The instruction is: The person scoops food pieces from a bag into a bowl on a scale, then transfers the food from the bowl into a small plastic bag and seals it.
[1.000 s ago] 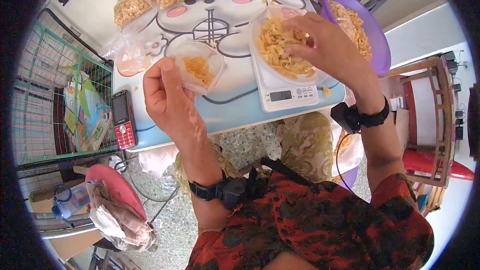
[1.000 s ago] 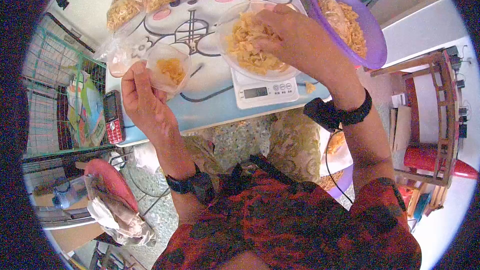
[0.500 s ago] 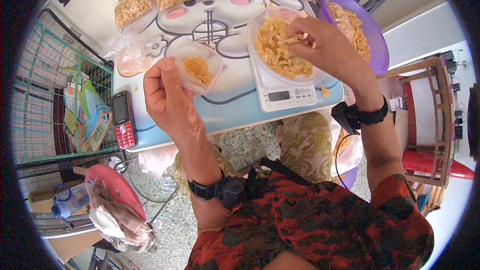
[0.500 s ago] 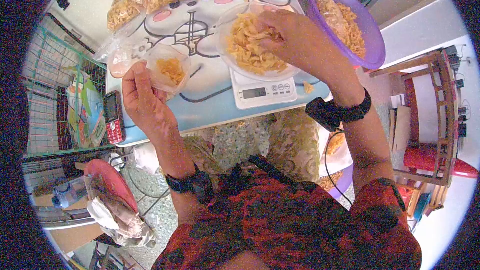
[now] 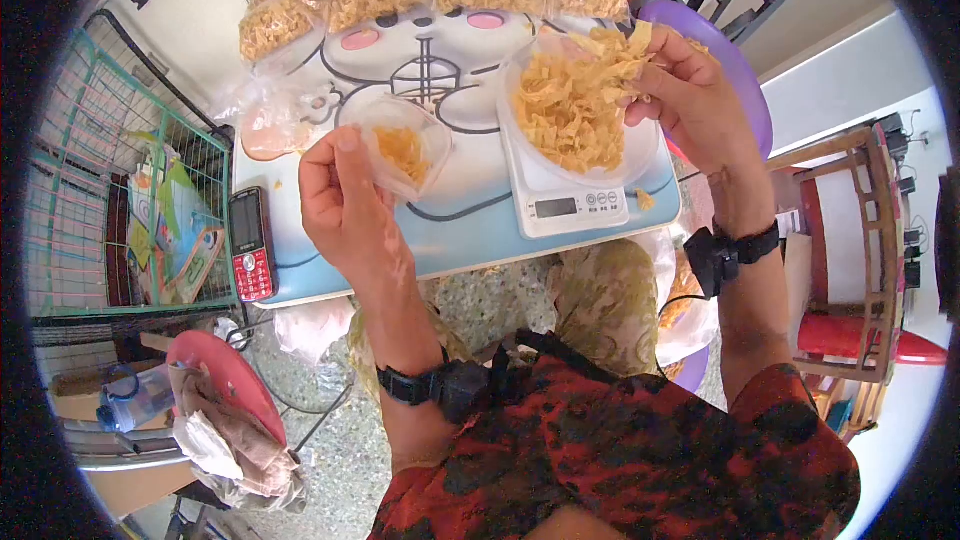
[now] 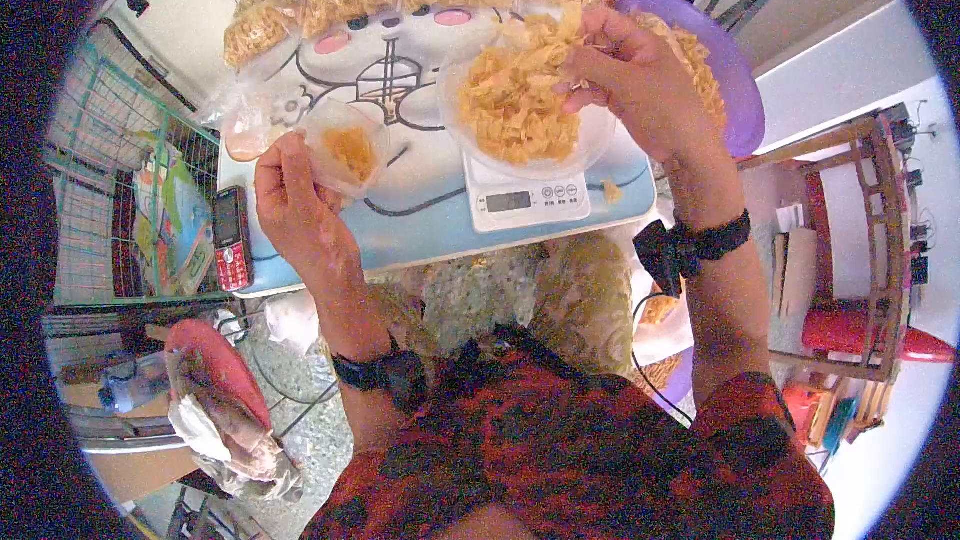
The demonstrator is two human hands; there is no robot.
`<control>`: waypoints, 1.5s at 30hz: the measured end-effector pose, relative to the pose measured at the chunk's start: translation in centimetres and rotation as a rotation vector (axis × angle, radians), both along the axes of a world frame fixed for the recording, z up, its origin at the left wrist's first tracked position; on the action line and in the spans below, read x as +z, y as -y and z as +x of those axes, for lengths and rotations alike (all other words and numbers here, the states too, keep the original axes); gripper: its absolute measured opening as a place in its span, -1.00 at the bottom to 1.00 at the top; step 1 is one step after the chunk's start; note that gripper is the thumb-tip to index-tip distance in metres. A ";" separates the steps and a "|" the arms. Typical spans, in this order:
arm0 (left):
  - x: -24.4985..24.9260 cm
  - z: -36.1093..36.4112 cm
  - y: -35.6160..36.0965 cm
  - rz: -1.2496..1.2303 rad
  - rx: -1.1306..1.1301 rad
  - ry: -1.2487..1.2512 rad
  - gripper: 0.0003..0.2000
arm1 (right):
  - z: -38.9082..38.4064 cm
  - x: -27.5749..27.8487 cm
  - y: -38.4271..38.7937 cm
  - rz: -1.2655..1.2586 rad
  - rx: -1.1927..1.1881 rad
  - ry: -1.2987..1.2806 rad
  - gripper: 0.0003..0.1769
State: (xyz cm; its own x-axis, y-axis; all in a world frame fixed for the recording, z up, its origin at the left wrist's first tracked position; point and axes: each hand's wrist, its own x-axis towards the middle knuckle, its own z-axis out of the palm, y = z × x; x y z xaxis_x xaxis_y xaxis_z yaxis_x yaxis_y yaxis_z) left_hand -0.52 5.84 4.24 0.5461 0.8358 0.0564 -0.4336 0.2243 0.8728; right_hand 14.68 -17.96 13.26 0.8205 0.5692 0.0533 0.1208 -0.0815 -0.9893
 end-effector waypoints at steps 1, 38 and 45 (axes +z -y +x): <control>0.1 0.0 0.0 -0.002 0.007 -0.005 -0.76 | -0.1 0.1 0.0 0.088 0.009 -0.094 -0.76; -0.2 -0.1 0.1 -0.033 -0.030 0.037 -0.77 | -1.6 -1.8 -2.2 -0.744 0.019 0.906 -0.43; -0.2 -0.2 -0.1 -0.025 -0.023 0.031 -0.77 | -0.8 -1.9 -1.4 -0.657 -0.109 0.755 -0.64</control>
